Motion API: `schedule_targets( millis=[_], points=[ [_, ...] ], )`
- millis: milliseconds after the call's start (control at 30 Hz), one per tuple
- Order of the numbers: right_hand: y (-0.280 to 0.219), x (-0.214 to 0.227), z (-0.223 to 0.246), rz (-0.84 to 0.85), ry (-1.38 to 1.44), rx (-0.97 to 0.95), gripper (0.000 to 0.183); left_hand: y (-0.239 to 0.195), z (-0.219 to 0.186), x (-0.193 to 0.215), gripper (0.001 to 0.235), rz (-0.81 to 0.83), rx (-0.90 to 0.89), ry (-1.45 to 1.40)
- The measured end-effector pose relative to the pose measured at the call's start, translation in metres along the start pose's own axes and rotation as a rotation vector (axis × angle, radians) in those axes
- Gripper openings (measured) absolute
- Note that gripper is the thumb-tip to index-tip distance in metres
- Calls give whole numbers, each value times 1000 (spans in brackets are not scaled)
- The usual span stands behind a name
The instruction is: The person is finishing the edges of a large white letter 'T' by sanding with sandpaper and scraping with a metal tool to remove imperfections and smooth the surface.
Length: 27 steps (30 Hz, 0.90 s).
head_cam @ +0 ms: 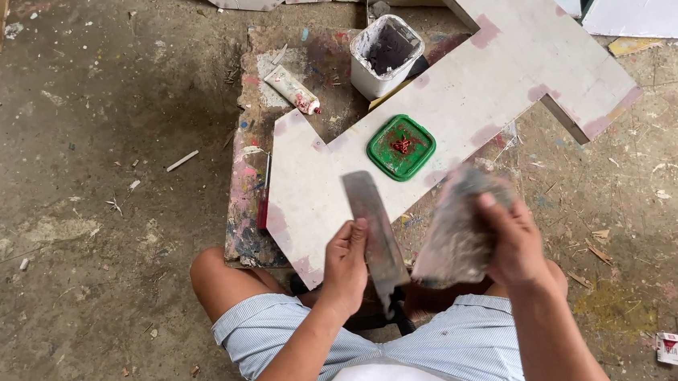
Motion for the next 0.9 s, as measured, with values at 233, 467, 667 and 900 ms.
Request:
schedule_targets(
  millis=[233,467,667,900],
  points=[
    [-26,-6,-17,-219,-147,-9,29,-7,-14,-4,32,-35,-51,223],
    [-22,2,-30,-231,-269,0,36,-10,-15,-11,37,183,-212,515],
    [-9,19,-27,-296,-5,10,26,-18,-53,-3,38,304,-132,594],
    [-19,6,-51,-350,344,-20,18,-29,-54,-31,25,-37,-153,179]
  ],
)
Point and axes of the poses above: each hand's wrist, its own y-axis towards the middle knuckle, its own x-axis out of the back of the hand, z = x × y, the point moved 3 cm from there along y, towards the middle knuckle, and after that the axes turned 5 degrees about x, right-handed, at the moved point
